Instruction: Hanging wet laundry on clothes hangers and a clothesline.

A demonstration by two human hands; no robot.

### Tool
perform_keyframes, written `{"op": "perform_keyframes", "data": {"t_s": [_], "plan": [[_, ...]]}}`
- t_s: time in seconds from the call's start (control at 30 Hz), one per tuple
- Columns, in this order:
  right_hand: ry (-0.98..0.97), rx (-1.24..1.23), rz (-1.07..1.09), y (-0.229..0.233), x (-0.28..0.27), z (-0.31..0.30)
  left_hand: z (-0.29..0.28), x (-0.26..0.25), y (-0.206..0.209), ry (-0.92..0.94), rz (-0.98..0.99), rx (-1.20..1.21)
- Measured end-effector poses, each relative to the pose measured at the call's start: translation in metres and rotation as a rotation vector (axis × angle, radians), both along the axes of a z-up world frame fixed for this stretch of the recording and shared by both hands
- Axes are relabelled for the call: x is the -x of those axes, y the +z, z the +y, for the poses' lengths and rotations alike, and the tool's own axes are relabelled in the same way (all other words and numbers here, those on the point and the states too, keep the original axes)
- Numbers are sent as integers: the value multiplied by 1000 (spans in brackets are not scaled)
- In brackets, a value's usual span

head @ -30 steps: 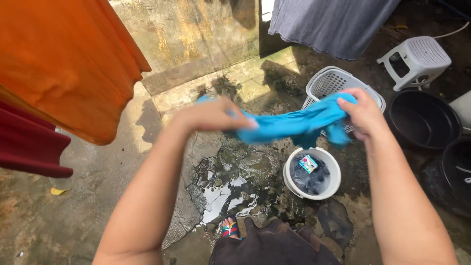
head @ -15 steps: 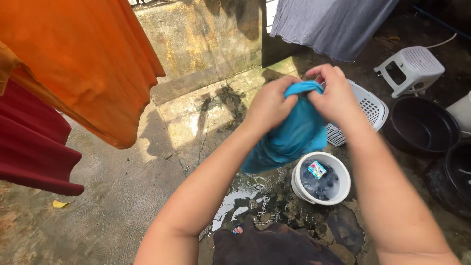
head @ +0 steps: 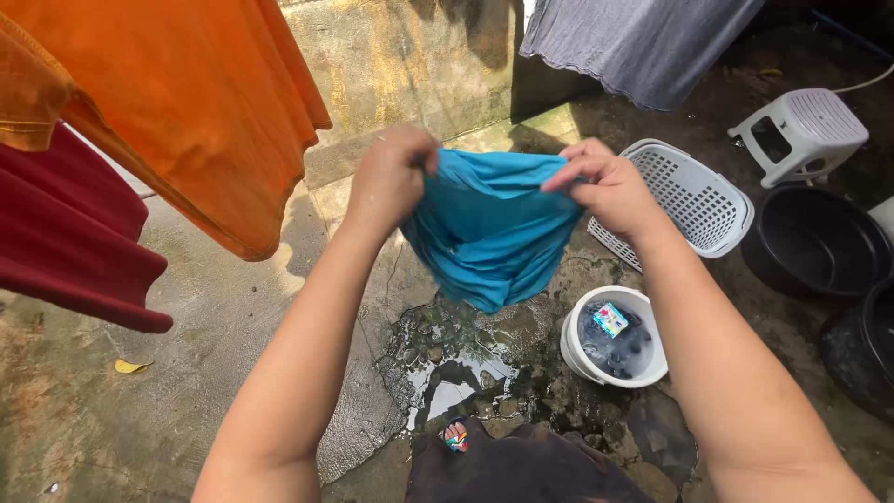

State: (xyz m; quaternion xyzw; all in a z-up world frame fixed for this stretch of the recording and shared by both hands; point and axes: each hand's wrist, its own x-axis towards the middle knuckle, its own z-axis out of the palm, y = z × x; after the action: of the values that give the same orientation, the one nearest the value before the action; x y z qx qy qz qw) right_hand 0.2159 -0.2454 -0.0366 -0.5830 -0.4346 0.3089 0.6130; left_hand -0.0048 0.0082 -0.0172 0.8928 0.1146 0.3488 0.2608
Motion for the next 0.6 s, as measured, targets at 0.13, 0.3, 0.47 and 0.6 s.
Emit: {"op": "perform_keyframes", "data": {"t_s": [0.13,0.3,0.47,0.6], "plan": [[-388,87,-1166,1,27,5,-51,13,27,-30,226,-115],[-928,341,-1041,-100,17,7,-84,19,43,-482,-17,353],[-758,442,-346,-204,-60,16,-50,25,11,-669,-226,1266],[-878,335,-856,-96,-32,-4,-23,40,-32,-117,-15,565]]}}
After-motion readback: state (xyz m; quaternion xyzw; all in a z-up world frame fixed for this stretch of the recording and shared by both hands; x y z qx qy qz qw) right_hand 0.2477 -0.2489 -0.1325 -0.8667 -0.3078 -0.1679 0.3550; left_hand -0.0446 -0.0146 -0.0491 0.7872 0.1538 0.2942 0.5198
